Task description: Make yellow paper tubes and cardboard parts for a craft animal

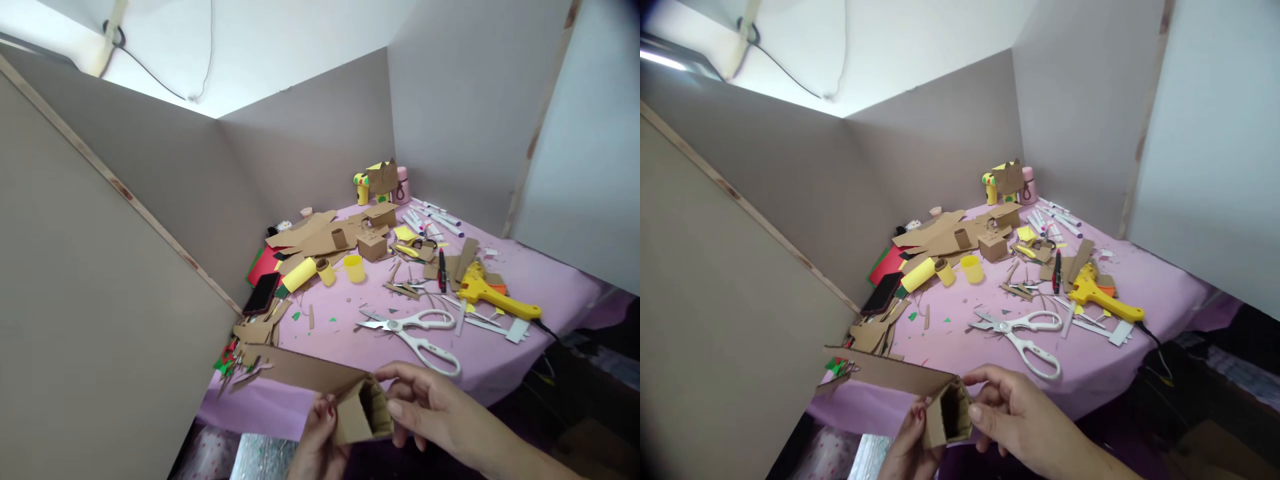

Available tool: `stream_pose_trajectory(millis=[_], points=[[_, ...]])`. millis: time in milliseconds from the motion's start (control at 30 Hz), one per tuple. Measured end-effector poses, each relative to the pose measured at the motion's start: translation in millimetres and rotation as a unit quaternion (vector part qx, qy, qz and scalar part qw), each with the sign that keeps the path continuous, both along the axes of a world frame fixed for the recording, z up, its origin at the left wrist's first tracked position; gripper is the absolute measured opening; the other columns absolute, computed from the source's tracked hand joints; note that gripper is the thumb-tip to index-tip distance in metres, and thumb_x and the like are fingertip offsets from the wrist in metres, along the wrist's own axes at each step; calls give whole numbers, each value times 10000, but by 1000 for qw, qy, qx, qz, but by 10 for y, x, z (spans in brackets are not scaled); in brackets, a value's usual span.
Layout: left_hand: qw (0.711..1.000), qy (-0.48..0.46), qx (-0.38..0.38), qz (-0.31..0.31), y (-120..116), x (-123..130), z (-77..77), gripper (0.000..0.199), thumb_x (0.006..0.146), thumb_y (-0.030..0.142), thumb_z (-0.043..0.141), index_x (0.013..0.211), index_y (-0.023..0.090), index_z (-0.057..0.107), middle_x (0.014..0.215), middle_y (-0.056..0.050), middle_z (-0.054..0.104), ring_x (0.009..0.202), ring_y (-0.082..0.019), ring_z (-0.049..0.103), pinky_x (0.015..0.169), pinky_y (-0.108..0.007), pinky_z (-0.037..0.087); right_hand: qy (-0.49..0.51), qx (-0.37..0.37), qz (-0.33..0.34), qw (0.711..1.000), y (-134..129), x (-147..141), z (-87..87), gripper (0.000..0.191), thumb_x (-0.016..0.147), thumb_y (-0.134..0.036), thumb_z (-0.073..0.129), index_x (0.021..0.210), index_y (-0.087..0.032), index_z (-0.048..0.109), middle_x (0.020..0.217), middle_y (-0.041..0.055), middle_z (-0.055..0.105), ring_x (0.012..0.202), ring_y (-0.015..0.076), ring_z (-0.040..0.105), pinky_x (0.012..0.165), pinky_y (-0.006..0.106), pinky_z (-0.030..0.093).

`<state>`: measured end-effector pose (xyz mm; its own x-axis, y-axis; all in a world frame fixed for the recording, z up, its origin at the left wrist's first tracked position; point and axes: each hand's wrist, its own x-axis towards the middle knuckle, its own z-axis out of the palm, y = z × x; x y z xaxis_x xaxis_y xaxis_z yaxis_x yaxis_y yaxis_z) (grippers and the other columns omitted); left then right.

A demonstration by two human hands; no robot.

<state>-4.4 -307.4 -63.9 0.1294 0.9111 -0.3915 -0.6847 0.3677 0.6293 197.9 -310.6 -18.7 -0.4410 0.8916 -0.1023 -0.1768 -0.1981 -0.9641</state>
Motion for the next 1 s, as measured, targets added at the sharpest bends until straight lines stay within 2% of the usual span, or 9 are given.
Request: stream_pose_trajectory(millis=[67, 167, 267, 333, 500, 633, 733, 867, 1000], points=[[1000, -5, 19, -18, 4, 11, 2, 218, 523, 185, 850, 656, 195, 678, 764, 39, 713, 748, -102, 663, 713, -182, 503, -9, -11, 3, 1000, -7, -4, 10, 397, 776, -421, 613, 1072, -163, 550, 706, -22, 565, 582, 116, 595, 477, 191, 374], [998, -13, 39, -48, 11, 28, 0, 317, 507, 190, 856, 785, 216, 705, 833, 5, 720, 763, -124, 664, 711, -190, 502, -20, -6, 1, 1000, -10, -17, 15, 303, 787, -295, 586, 1063, -169, 578, 701, -17, 584, 577, 107, 589, 479, 183, 372], [999, -8, 19, -42, -2, 11, 7, 400, 522, 171, 836, 890, 252, 703, 883, 8, 714, 816, -151, 659, 738, -231, 505, -16, 19, 2, 1000, -12, -35, 10, 274, 791, -204, 562, 1062, -187, 601, 703, -17, 609, 565, 92, 569, 486, 174, 382], [999, 2, 8, -36, -20, -15, 29, 390, 541, 147, 814, 897, 261, 700, 903, 25, 702, 848, -151, 652, 738, -226, 501, -14, 20, -1, 1000, -11, -43, 5, 278, 784, -221, 582, 1059, -191, 608, 715, -13, 616, 563, 93, 554, 483, 175, 390], [997, 29, 41, -58, -36, -40, 116, 438, 541, 126, 803, 928, 300, 692, 969, 34, 689, 839, -158, 653, 755, -259, 511, -47, 20, -23, 998, 11, -27, -47, 353, 851, -436, 520, 1068, -172, 606, 648, -32, 537, 485, 85, 470, 452, 192, 384], [991, 56, 102, -69, -20, -10, 118, 670, 489, 185, 835, 1108, 337, 627, 1206, -26, 620, 1067, -255, 577, 896, -350, 457, -64, 46, -36, 996, 37, -14, -131, 311, 908, -409, 445, 985, -176, 635, 636, -37, 522, 490, 90, 462, 483, 206, 379], [982, 116, 142, -43, -25, -9, 67, 677, 449, 258, 863, 1082, 341, 636, 1184, -29, 621, 1154, -274, 510, 951, -350, 404, -46, 32, -60, 997, 48, -15, -158, 314, 906, -430, 438, 955, -189, 634, 633, -37, 528, 527, 116, 494, 512, 221, 409], [959, 215, 181, -22, -48, -55, 11, 639, 442, 357, 863, 1041, 308, 645, 1081, -43, 645, 1047, -267, 556, 865, -335, 451, -53, 74, -99, 991, 62, -12, -131, 304, 889, -428, 473, 882, -185, 656, 662, -12, 588, 654, 170, 561, 628, 259, 453], [944, 263, 197, 15, -36, -98, 5, 616, 424, 280, 867, 995, 279, 639, 1056, -48, 641, 900, -248, 598, 751, -310, 494, -52, 88, -107, 989, 65, -8, -129, 313, 906, -417, 448, 939, -184, 655, 764, 16, 653, 750, 195, 597, 700, 278, 460]])
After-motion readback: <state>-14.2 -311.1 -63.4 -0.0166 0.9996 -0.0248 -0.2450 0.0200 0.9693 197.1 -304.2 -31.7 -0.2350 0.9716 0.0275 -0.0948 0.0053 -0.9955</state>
